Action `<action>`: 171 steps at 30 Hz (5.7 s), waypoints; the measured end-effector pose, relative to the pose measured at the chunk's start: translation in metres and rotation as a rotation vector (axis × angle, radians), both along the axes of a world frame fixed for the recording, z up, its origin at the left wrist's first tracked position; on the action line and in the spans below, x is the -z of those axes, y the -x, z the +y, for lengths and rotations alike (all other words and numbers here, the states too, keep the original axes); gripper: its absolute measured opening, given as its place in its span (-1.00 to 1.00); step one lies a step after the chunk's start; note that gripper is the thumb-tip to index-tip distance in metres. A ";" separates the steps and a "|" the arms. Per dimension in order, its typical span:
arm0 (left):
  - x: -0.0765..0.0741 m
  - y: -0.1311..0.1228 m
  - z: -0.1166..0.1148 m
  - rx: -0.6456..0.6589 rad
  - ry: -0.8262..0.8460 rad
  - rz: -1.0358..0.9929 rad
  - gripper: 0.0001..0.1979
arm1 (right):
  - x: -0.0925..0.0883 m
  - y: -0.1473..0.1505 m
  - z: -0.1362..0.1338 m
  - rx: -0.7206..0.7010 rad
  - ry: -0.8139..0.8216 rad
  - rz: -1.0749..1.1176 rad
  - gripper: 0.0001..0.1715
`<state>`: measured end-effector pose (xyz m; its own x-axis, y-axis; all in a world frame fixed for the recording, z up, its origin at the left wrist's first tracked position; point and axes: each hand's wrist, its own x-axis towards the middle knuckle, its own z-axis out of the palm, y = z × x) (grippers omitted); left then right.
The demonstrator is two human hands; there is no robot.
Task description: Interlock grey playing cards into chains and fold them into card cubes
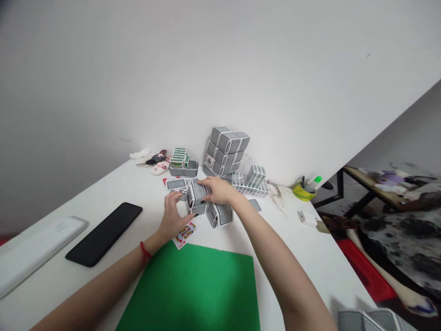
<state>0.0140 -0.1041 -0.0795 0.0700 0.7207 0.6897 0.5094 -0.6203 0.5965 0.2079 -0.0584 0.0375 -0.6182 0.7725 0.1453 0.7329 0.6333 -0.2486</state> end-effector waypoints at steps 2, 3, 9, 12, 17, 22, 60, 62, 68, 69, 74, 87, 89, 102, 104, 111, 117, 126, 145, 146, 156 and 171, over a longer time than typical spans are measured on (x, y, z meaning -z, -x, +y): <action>0.005 0.000 0.003 0.031 0.032 0.006 -0.26 | -0.001 0.001 -0.001 0.000 -0.009 -0.010 -0.30; 0.007 0.000 0.005 0.048 0.047 0.005 -0.22 | -0.002 0.001 -0.001 0.000 -0.014 -0.016 -0.31; 0.017 0.000 0.015 0.135 0.190 -0.033 -0.09 | -0.003 0.001 -0.003 0.007 -0.036 -0.022 -0.31; 0.019 0.000 0.017 0.136 0.211 -0.038 -0.14 | -0.002 0.002 -0.003 0.013 -0.033 -0.036 -0.32; 0.017 0.000 0.017 0.141 0.241 -0.042 -0.23 | -0.004 0.006 -0.004 0.022 -0.018 -0.067 -0.33; 0.017 0.000 0.017 0.172 0.217 -0.048 -0.24 | -0.004 0.009 -0.003 0.029 -0.015 -0.085 -0.32; 0.016 0.000 0.016 0.162 0.249 -0.035 -0.28 | -0.007 0.010 0.000 0.017 0.103 -0.107 -0.33; 0.015 0.000 0.016 0.162 0.248 -0.033 -0.28 | -0.007 0.011 -0.001 0.019 0.084 -0.112 -0.32; 0.014 0.000 0.015 0.152 0.254 -0.014 -0.29 | -0.006 0.013 -0.003 0.024 0.050 -0.124 -0.34; 0.014 0.000 0.015 0.146 0.254 -0.008 -0.30 | -0.006 0.013 -0.002 0.017 0.053 -0.126 -0.34; 0.015 0.001 0.017 0.166 0.239 -0.027 -0.29 | -0.005 0.012 0.001 -0.004 0.079 -0.134 -0.31; 0.015 0.014 0.037 0.340 0.364 -0.212 -0.36 | -0.009 0.014 -0.001 -0.005 0.069 -0.143 -0.34; 0.014 0.014 0.036 0.325 0.365 -0.213 -0.37 | -0.009 0.014 -0.001 0.007 0.067 -0.142 -0.33; 0.008 0.015 0.028 0.319 0.358 -0.200 -0.42 | -0.011 0.016 -0.004 0.043 0.063 -0.160 -0.34; 0.007 0.015 0.028 0.313 0.349 -0.202 -0.41 | -0.011 0.016 -0.004 0.047 0.065 -0.153 -0.35; 0.007 0.015 0.028 0.308 0.345 -0.217 -0.48 | -0.009 0.015 -0.003 0.044 0.073 -0.154 -0.32; 0.010 0.014 0.030 0.312 0.348 -0.252 -0.51 | -0.010 0.014 -0.002 0.023 0.081 -0.151 -0.32; 0.011 0.015 0.030 0.334 0.381 -0.280 -0.49 | -0.010 0.015 -0.003 0.017 0.077 -0.154 -0.35; 0.009 0.014 0.029 0.333 0.355 -0.280 -0.48 | -0.004 -0.016 -0.032 0.263 0.037 0.082 -0.15; 0.008 0.014 0.028 0.333 0.356 -0.282 -0.48 | 0.000 -0.017 -0.038 0.292 0.044 0.099 -0.08; 0.006 0.014 0.026 0.342 0.381 -0.294 -0.47 | 0.021 -0.012 -0.063 0.566 0.100 0.183 -0.05; 0.008 0.013 0.025 0.339 0.380 -0.312 -0.47 | 0.030 0.052 -0.129 0.701 0.019 0.472 -0.61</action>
